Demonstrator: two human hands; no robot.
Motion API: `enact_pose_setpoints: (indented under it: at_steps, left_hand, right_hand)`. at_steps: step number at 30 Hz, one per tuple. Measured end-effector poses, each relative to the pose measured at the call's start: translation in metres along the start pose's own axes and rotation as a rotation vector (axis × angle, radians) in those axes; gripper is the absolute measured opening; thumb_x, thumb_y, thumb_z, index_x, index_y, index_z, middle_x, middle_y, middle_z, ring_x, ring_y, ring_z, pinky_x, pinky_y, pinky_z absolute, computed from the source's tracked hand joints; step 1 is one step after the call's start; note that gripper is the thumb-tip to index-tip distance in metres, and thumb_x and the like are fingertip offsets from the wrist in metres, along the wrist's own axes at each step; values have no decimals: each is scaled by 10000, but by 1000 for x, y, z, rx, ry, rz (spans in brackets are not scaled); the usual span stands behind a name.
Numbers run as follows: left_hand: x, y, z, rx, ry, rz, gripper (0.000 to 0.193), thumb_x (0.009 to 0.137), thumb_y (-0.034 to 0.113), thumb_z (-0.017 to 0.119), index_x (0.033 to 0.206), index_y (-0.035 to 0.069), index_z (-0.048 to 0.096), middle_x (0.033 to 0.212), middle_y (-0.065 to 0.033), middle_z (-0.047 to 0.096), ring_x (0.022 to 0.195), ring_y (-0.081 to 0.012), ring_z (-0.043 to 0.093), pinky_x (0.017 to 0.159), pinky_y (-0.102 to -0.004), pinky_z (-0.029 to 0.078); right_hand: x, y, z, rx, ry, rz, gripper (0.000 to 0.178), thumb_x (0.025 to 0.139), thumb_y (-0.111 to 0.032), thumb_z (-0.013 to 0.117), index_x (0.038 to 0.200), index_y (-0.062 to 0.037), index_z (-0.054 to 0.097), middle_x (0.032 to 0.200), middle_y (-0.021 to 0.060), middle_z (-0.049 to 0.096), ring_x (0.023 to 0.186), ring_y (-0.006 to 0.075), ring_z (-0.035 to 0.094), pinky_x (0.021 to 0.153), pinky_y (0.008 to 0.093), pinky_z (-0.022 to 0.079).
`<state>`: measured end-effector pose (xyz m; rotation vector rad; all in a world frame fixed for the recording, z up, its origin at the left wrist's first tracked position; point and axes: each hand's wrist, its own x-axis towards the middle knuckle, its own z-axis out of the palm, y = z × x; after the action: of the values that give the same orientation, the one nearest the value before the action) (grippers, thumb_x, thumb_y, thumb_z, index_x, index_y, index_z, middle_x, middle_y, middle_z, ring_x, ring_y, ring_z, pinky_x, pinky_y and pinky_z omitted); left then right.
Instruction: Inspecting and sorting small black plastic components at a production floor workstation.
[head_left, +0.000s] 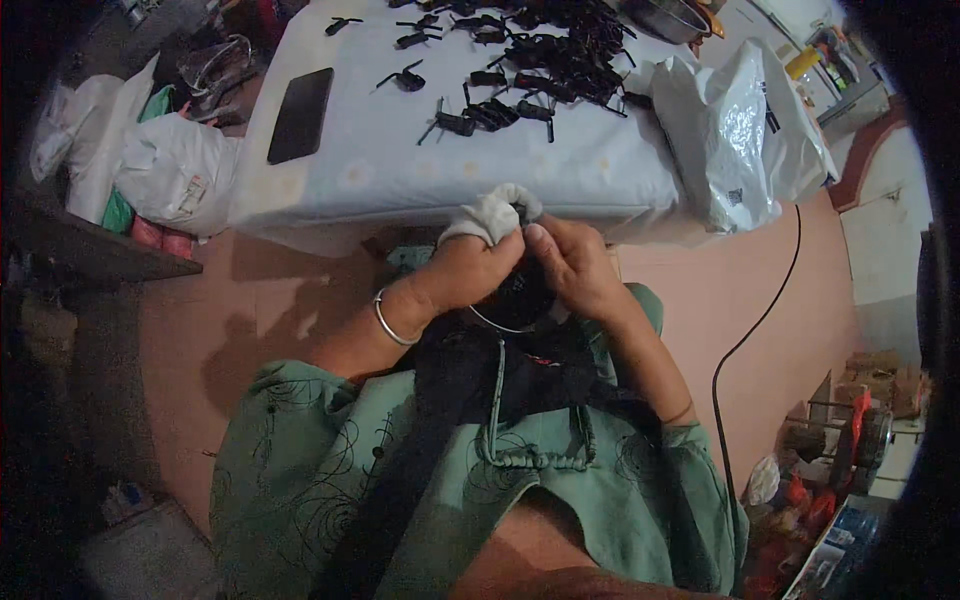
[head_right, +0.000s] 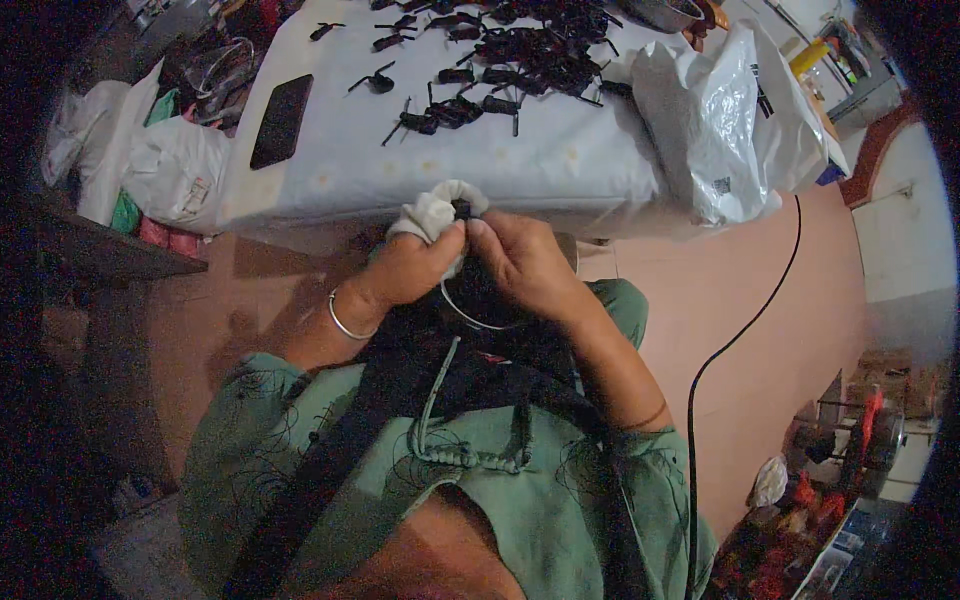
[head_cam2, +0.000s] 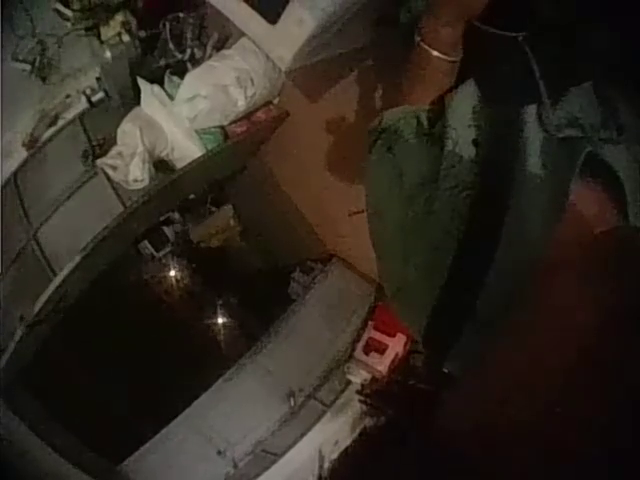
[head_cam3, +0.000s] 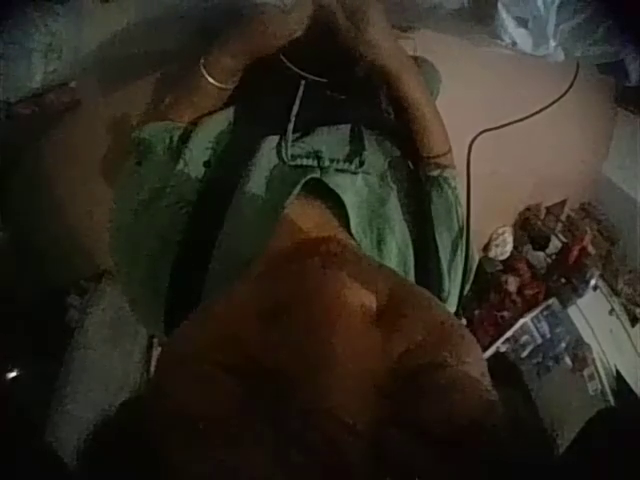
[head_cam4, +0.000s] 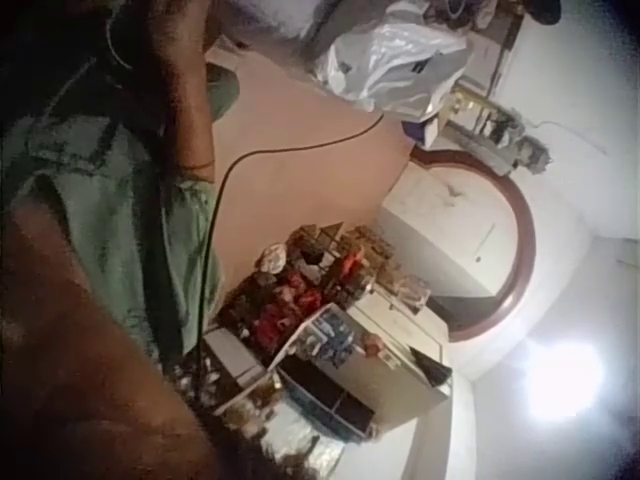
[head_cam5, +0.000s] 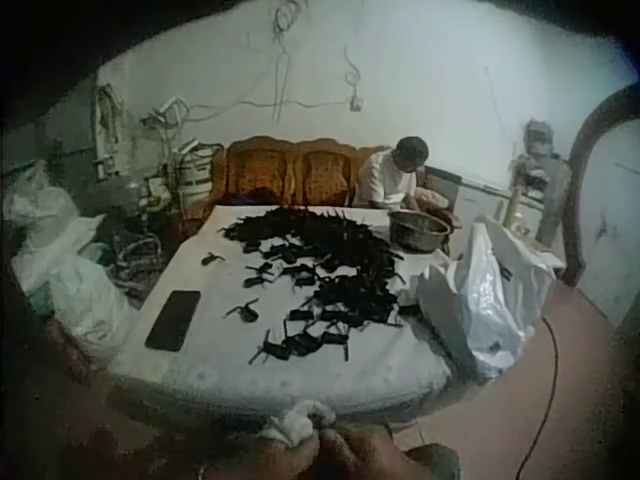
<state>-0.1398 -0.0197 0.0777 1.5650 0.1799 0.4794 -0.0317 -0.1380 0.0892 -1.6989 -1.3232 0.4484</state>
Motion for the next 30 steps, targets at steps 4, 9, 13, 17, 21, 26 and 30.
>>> enact_pose_setpoints:
  at_steps: [4, 9, 13, 17, 21, 26, 30]
  left_hand:
    - [2, -7, 8, 478, 52, 396, 195, 775, 77, 477, 961, 20, 481, 838, -154, 528, 751, -330, 512, 675, -346, 422]
    - [3, -4, 7, 421, -16, 239, 210, 775, 77, 480, 977, 22, 479, 904, -176, 520, 816, -350, 510, 718, -369, 418]
    - [8, -7, 3, 158, 10, 64, 213, 776, 89, 477, 977, 21, 482, 927, -185, 516, 843, -365, 510, 731, -385, 417]
    - [17, -7, 2, 488, 44, 463, 160, 766, 73, 477, 915, 20, 499, 934, -199, 498, 843, -377, 493, 728, -390, 413]
    - [17, -16, -1, 513, -25, 378, 114, 762, 69, 482, 863, 21, 503, 959, -206, 482, 845, -380, 484, 710, -397, 413]
    - [17, -27, 4, 654, 105, 477, 94, 754, 69, 501, 831, 15, 498, 960, -199, 483, 823, -376, 498, 683, -407, 421]
    - [19, -34, 8, 590, 196, 493, 98, 753, 61, 505, 836, 10, 493, 931, -193, 489, 809, -367, 504, 681, -405, 424]
  right_hand:
    - [2, 12, 7, 108, -8, 44, 260, 899, -201, 434, 775, 17, 502, 619, 51, 463, 581, 96, 400, 546, 252, 370]
    - [0, 18, 11, 316, 23, 159, 276, 897, -213, 432, 765, 22, 495, 582, 83, 459, 574, 123, 405, 551, 276, 381]
    - [7, 5, -2, 304, -19, 146, 262, 912, -202, 418, 766, -1, 502, 622, -40, 442, 586, 48, 361, 529, 212, 336]
    - [15, 11, 4, 157, 35, 55, 249, 907, -173, 419, 742, -1, 490, 602, -5, 428, 592, 68, 365, 546, 233, 350]
    - [17, 23, 15, 224, 103, 41, 264, 895, -201, 440, 761, 21, 487, 581, 102, 431, 560, 120, 382, 541, 280, 381]
    - [20, 35, 21, 274, 62, 52, 266, 897, -203, 437, 749, 12, 483, 584, 80, 433, 569, 113, 367, 541, 276, 376]
    - [24, 38, 18, 297, 25, 123, 271, 899, -213, 438, 744, 5, 481, 593, 53, 434, 585, 99, 370, 548, 270, 375]
